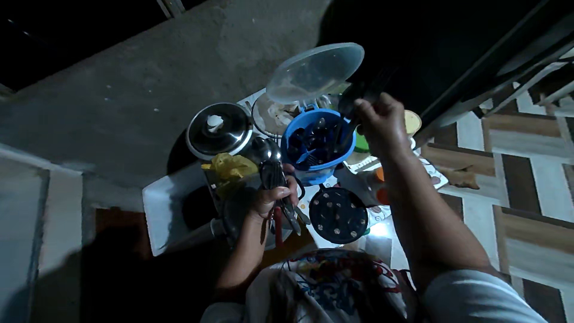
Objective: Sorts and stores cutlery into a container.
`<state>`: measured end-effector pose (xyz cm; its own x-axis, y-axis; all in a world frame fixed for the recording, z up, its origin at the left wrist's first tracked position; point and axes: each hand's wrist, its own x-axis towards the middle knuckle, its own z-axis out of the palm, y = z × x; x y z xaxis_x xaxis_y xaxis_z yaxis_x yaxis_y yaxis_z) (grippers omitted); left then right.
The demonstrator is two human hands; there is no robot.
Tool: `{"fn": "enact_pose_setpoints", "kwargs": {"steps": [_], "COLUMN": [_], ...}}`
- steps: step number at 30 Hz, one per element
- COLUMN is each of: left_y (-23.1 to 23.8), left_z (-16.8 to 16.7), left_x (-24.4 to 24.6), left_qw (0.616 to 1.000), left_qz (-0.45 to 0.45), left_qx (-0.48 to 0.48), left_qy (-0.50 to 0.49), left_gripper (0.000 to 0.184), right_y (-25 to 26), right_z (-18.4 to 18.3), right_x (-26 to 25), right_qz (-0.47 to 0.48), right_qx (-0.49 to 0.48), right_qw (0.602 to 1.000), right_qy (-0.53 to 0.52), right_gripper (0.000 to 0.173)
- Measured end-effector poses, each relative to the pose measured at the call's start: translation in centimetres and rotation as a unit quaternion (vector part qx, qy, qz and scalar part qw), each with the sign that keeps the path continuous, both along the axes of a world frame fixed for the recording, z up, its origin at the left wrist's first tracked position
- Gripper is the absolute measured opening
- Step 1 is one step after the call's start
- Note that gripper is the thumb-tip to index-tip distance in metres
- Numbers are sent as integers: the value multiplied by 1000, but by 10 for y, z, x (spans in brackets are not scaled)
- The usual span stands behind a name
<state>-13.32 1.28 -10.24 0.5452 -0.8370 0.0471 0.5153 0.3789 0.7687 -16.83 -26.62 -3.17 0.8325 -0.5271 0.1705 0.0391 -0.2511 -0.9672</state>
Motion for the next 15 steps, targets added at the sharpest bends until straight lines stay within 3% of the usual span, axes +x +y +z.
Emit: {"fn": "enact_pose_setpoints", "kwargs": {"steps": [9, 15], "left_y": [9, 5], "left_z": [-2, -5], "left_x": [5, 1], "left_qw": [999, 999], "left_qz": [46, 35], "left_qx": [4, 25], "left_qy": [-22, -2], "left_gripper": [52, 55], "right_y": [28, 28], "right_z": [-58, -64], "right_x": [-9, -15], "right_qz": [15, 47], "right_qx": [-74, -145], "right_qw": [997, 977], "right_qy": [25, 150], "right_gripper": [27, 30]}}
